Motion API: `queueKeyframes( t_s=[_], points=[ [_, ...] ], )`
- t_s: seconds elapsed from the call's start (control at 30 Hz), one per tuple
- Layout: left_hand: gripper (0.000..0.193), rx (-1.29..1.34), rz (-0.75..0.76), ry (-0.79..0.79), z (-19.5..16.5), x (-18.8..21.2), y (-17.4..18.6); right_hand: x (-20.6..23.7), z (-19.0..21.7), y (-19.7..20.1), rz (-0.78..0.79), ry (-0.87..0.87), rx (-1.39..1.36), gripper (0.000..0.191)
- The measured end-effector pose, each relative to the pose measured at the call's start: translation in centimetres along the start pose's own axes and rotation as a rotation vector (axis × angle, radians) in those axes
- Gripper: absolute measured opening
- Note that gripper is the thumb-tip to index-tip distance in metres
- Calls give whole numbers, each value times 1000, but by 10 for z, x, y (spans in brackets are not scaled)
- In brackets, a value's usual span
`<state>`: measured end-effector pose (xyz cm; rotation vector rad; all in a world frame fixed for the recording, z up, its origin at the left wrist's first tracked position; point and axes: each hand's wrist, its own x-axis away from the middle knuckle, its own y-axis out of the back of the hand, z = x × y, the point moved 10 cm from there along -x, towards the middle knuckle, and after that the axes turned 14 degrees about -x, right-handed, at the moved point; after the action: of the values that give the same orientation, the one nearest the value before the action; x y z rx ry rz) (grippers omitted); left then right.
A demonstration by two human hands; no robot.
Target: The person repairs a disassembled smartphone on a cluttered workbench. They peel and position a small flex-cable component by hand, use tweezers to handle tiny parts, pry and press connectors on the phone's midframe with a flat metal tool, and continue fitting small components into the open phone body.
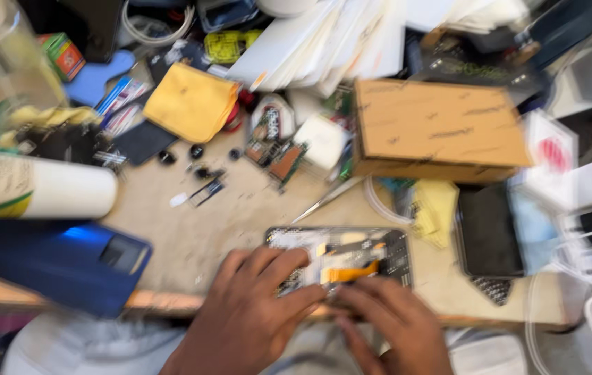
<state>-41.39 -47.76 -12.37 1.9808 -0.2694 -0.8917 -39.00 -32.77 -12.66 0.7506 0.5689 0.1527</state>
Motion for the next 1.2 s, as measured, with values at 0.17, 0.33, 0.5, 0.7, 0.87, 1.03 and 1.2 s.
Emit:
queueKeyframes(
  t_s=[0.17, 0.33, 0.5, 0.7, 0.87, 1.03, 1.2],
  points=[
    [28, -58, -8, -42, -14, 1, -5, 4, 10, 24, -31, -90, -153, 46],
    [23, -45, -27, -31, -25, 12, 3, -37, 19, 48, -77, -47, -22, 41],
    [24, -86, -122, -45, -38, 16, 24, -88, 19, 15, 188, 167, 190, 38],
    [20, 9, -63, 29, -30, 2, 18, -115, -2, 5, 337, 4, 279, 25],
    [18, 76, 18, 71, -19, -6, 7, -122, 2, 23, 207, 122, 134, 21],
    [17, 135, 30, 108, -8, -16, 0, -94, -43, 66, -64, -203, -516, 21],
    [17, 155, 39, 141, -3, -24, -8, -40, -64, 77, -331, -273, -965, 33]
  ],
)
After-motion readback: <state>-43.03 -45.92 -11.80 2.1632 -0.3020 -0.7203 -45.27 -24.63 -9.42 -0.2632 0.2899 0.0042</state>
